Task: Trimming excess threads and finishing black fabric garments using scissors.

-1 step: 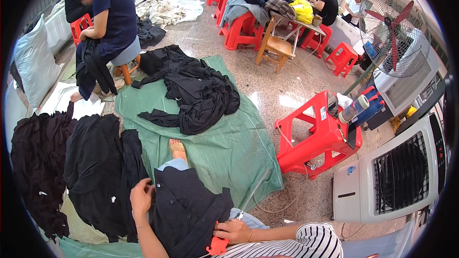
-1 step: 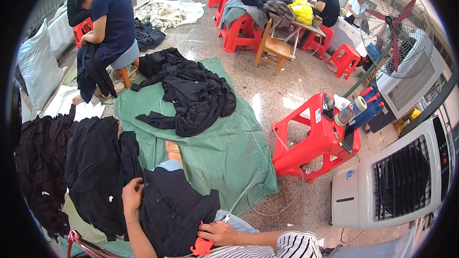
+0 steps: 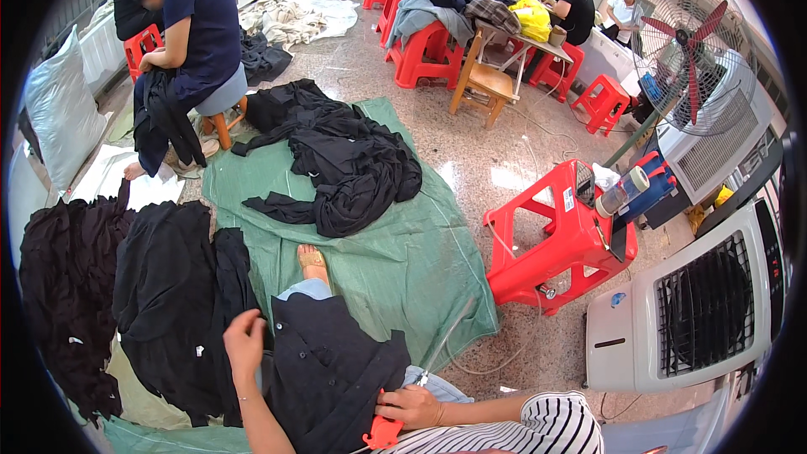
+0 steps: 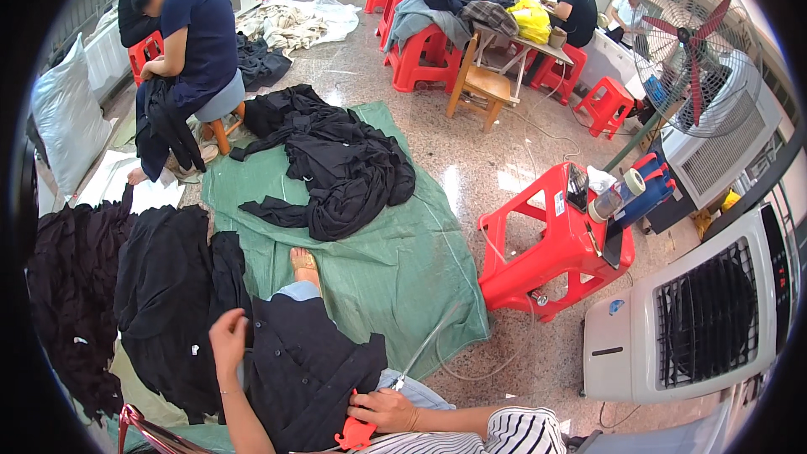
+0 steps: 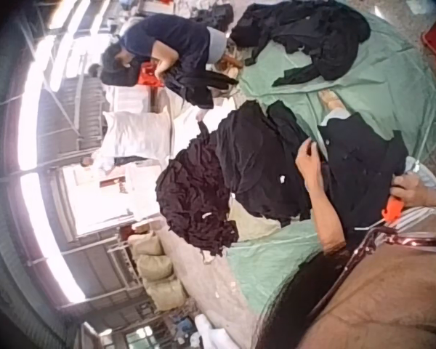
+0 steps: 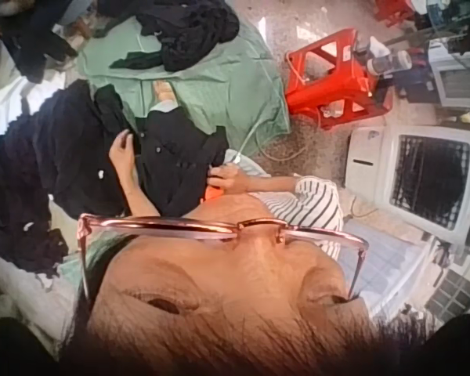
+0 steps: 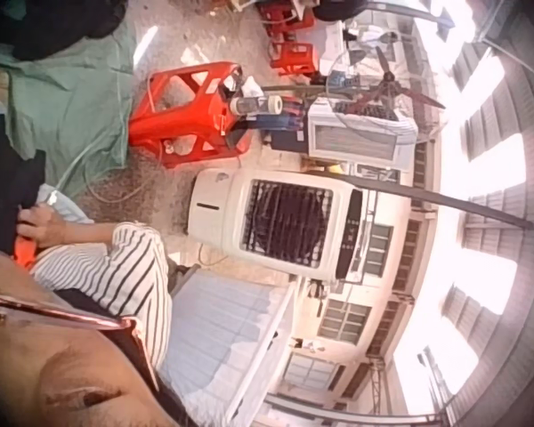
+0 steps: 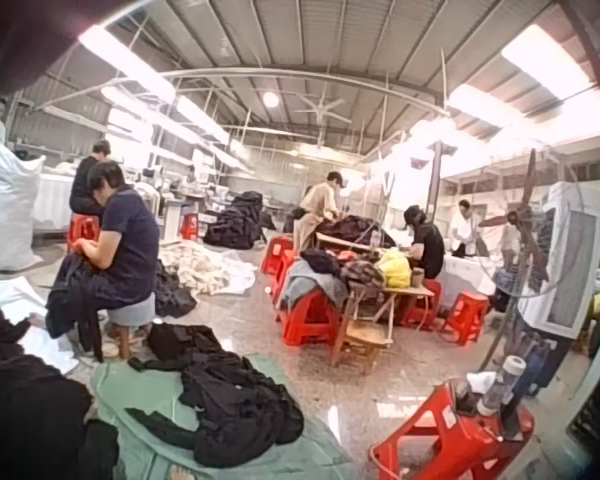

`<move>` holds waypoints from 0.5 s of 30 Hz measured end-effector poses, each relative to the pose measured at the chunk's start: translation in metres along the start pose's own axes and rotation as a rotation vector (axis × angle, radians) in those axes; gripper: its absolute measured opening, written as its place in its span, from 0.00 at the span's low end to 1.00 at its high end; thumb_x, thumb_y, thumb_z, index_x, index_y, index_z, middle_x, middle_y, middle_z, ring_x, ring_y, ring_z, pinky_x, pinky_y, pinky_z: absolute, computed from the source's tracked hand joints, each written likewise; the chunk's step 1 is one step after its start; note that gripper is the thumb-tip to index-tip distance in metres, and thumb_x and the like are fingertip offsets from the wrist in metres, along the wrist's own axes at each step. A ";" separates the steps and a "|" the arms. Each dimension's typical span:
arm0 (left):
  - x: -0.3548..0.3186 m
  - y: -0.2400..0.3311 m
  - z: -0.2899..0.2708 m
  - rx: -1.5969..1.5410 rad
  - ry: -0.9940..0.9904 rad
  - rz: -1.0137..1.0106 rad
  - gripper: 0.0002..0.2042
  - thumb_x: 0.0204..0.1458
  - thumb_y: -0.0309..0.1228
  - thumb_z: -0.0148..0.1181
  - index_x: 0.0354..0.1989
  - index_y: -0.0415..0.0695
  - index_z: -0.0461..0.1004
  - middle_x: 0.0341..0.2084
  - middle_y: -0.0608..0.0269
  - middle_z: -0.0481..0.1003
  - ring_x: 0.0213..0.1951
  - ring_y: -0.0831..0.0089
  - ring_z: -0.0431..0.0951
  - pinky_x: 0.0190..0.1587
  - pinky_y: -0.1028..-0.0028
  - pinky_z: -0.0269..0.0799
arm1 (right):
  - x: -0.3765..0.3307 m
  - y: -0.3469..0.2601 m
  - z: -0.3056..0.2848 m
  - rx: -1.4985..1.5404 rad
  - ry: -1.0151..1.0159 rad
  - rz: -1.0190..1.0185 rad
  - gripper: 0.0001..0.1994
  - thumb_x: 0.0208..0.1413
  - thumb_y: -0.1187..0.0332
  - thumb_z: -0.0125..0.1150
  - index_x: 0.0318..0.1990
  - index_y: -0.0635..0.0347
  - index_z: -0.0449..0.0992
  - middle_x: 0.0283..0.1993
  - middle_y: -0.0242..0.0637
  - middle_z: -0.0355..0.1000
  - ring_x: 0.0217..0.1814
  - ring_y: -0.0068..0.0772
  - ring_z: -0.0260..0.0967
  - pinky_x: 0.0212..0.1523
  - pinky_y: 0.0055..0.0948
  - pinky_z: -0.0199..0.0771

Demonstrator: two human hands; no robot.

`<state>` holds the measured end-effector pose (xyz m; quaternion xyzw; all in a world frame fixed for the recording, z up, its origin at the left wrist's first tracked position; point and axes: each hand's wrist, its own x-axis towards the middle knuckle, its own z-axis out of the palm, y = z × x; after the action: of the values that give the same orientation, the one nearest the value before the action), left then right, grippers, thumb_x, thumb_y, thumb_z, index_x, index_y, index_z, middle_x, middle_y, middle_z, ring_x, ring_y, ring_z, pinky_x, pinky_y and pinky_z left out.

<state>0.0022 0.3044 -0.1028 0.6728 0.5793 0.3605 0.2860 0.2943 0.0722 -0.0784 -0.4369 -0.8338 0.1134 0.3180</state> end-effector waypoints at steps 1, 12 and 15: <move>0.005 -0.004 -0.007 -0.268 0.126 -0.059 0.10 0.55 0.27 0.63 0.44 0.37 0.77 0.30 0.58 0.80 0.32 0.70 0.80 0.38 0.72 0.75 | 0.000 0.000 0.000 0.004 0.002 -0.006 0.17 0.43 0.62 0.66 0.43 0.50 0.78 0.47 0.30 0.74 0.30 0.25 0.72 0.30 0.26 0.66; -0.030 0.253 -0.065 -1.407 -0.140 0.184 0.12 0.61 0.33 0.57 0.41 0.36 0.66 0.35 0.50 0.71 0.38 0.59 0.79 0.49 0.55 0.79 | 0.000 0.001 -0.001 -0.020 -0.002 -0.006 0.17 0.41 0.62 0.67 0.43 0.50 0.78 0.46 0.31 0.74 0.30 0.25 0.73 0.29 0.26 0.66; -0.034 0.297 -0.069 -1.461 -0.430 0.204 0.12 0.60 0.35 0.59 0.37 0.36 0.69 0.40 0.49 0.70 0.44 0.54 0.77 0.54 0.53 0.76 | -0.001 0.001 0.000 -0.017 -0.026 0.002 0.19 0.42 0.62 0.65 0.45 0.51 0.77 0.47 0.32 0.72 0.32 0.25 0.73 0.32 0.25 0.67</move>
<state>0.1143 0.2191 0.1699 0.4185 0.0607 0.5377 0.7294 0.2947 0.0721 -0.0791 -0.4388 -0.8384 0.1123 0.3030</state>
